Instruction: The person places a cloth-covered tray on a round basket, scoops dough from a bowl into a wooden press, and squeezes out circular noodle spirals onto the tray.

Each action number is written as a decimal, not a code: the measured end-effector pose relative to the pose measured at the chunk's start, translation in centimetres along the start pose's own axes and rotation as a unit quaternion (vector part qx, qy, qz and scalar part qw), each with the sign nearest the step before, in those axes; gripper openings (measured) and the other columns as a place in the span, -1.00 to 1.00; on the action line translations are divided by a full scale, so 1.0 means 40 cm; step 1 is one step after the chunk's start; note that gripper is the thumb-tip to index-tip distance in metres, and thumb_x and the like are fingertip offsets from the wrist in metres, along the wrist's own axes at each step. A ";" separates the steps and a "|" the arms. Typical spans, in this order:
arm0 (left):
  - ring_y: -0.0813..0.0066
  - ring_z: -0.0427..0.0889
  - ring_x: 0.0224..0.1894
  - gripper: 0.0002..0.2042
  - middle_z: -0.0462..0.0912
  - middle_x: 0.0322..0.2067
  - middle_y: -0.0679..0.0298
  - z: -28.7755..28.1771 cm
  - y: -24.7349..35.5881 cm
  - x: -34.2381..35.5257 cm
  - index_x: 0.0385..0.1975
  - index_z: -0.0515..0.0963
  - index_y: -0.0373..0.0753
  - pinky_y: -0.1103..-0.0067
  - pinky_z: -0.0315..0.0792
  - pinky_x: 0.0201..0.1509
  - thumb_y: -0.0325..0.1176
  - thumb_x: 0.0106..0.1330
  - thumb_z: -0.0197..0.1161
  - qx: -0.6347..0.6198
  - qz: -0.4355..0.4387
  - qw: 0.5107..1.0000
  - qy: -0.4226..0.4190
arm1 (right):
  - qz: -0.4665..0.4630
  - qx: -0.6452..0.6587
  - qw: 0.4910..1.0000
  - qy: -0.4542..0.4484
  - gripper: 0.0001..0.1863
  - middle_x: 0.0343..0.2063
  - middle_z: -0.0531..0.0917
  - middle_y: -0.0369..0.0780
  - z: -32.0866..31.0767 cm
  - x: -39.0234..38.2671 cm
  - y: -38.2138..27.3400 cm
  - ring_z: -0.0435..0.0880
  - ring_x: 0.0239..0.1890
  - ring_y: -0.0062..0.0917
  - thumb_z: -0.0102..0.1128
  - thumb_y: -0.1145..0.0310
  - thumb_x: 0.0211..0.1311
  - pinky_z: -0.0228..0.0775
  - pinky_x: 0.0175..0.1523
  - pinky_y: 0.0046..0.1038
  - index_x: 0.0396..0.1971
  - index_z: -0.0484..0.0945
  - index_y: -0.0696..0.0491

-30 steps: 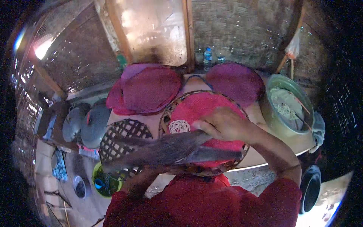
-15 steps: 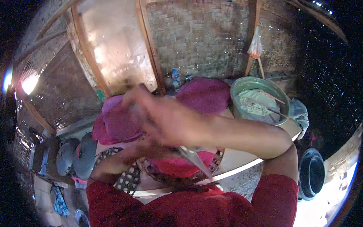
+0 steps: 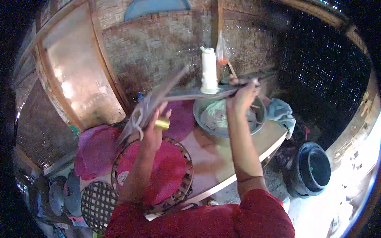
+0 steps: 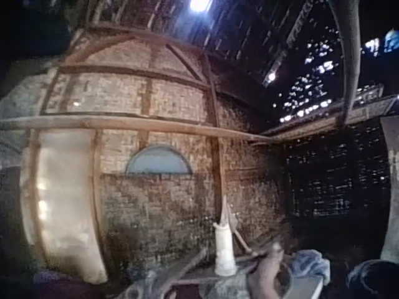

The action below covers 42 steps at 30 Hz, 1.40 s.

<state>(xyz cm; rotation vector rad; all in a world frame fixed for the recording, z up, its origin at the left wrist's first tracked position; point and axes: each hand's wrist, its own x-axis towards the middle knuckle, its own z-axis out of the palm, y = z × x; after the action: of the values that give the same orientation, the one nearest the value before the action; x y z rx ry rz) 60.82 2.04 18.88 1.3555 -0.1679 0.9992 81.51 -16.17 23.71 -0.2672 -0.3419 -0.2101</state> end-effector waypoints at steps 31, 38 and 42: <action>0.23 0.57 -0.30 -0.67 0.57 -0.33 0.17 0.225 -0.390 0.378 -0.36 0.52 -0.14 0.41 0.43 -0.28 -0.08 -0.06 0.29 0.637 0.297 0.683 -0.200 | 0.356 -0.709 0.334 -0.508 -0.61 -0.29 0.64 -0.12 -0.423 0.272 -0.233 0.60 -0.36 -0.45 -0.05 0.08 0.23 0.47 -0.26 -0.41 0.02 0.48 -0.17; 0.32 0.46 -0.45 -0.67 0.40 -0.51 0.27 0.337 -0.388 0.357 -0.39 0.50 -0.16 0.54 0.35 -0.38 -0.20 -0.16 0.36 0.535 0.220 0.754 -0.312 | 0.441 -0.504 0.563 -0.484 -0.55 -0.27 0.64 -0.34 -0.422 0.403 -0.282 0.46 -0.54 -0.67 0.03 0.44 0.16 0.35 -0.54 -0.55 0.09 0.43 -0.16; 0.22 0.52 -0.39 -0.63 0.45 -0.47 0.23 0.354 -0.387 0.351 -0.35 0.50 -0.14 0.41 0.41 -0.34 -0.11 -0.16 0.33 0.590 0.264 0.700 -0.304 | 0.092 -0.775 0.337 -0.526 -0.57 -0.32 0.64 -0.28 -0.210 0.269 -0.241 0.58 -0.49 -0.53 0.03 0.40 0.07 0.42 -0.45 -0.46 0.02 0.49 -0.12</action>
<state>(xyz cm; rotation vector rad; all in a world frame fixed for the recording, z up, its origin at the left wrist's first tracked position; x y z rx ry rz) 85.77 -1.45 20.23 2.9637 -0.4816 1.1068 91.57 -29.40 22.08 -2.4995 -1.3700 -0.0218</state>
